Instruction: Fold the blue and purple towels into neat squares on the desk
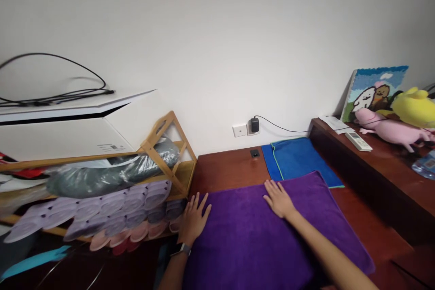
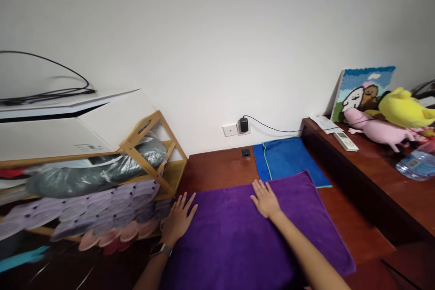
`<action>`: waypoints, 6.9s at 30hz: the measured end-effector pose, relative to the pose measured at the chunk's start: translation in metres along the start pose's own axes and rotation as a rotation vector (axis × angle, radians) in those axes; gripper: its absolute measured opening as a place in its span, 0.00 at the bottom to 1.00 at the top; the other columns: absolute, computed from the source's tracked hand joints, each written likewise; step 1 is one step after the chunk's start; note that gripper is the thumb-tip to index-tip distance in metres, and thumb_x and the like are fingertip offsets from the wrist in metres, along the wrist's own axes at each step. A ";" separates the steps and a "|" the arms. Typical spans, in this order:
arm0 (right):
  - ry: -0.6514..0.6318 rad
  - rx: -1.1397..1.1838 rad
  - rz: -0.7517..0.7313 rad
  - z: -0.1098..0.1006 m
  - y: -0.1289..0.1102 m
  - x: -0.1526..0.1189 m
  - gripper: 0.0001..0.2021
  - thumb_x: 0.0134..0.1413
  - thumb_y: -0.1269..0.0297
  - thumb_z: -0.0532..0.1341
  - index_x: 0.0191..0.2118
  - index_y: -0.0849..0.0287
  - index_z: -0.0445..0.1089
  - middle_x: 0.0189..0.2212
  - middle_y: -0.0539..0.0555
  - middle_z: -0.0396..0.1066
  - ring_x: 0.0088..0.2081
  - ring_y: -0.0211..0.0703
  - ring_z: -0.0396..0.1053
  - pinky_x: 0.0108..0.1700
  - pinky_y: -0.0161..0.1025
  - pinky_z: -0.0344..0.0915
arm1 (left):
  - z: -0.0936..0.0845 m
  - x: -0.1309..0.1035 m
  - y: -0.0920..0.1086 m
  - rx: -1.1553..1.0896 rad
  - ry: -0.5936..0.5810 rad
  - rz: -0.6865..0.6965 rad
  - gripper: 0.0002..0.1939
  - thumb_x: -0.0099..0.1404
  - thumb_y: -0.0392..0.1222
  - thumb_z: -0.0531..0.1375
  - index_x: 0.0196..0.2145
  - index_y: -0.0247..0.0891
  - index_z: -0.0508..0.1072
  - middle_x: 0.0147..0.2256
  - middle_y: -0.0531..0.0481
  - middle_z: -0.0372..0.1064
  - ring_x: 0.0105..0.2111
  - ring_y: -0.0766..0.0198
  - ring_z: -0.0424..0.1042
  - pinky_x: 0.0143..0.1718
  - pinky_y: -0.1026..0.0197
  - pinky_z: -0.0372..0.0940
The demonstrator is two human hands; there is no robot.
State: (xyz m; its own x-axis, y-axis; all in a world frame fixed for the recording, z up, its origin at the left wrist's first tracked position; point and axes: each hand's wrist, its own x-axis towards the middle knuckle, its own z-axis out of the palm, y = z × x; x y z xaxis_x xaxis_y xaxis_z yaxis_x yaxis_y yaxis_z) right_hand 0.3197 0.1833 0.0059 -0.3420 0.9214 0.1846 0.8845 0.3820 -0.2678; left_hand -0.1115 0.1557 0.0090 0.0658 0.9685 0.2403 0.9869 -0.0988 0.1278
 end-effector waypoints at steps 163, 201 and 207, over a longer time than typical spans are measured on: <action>0.057 -0.023 0.191 -0.043 0.024 -0.054 0.32 0.72 0.57 0.44 0.76 0.61 0.47 0.74 0.59 0.49 0.75 0.53 0.44 0.74 0.56 0.43 | -0.027 -0.013 0.096 0.100 0.000 0.270 0.27 0.76 0.44 0.46 0.64 0.33 0.71 0.69 0.36 0.60 0.69 0.47 0.59 0.69 0.41 0.55; 0.024 0.029 0.458 -0.091 0.141 -0.275 0.29 0.66 0.47 0.46 0.69 0.40 0.64 0.71 0.47 0.58 0.73 0.52 0.51 0.73 0.58 0.50 | -0.039 -0.137 0.055 0.115 0.052 0.036 0.31 0.73 0.51 0.44 0.67 0.41 0.68 0.67 0.42 0.65 0.68 0.45 0.62 0.66 0.38 0.57; 0.284 0.263 0.557 -0.123 0.189 -0.202 0.27 0.64 0.54 0.48 0.54 0.56 0.79 0.60 0.61 0.74 0.62 0.54 0.69 0.68 0.53 0.61 | -0.056 -0.121 0.114 -0.026 0.138 0.132 0.26 0.74 0.46 0.45 0.53 0.38 0.80 0.52 0.39 0.78 0.54 0.46 0.74 0.59 0.44 0.66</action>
State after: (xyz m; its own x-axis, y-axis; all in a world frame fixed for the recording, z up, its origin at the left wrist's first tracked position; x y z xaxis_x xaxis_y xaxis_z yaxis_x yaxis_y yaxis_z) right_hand 0.5952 0.0607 0.0339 0.2708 0.9448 0.1843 0.7857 -0.1063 -0.6094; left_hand -0.0151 0.0146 0.0482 0.1718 0.9061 0.3865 0.9668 -0.2304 0.1104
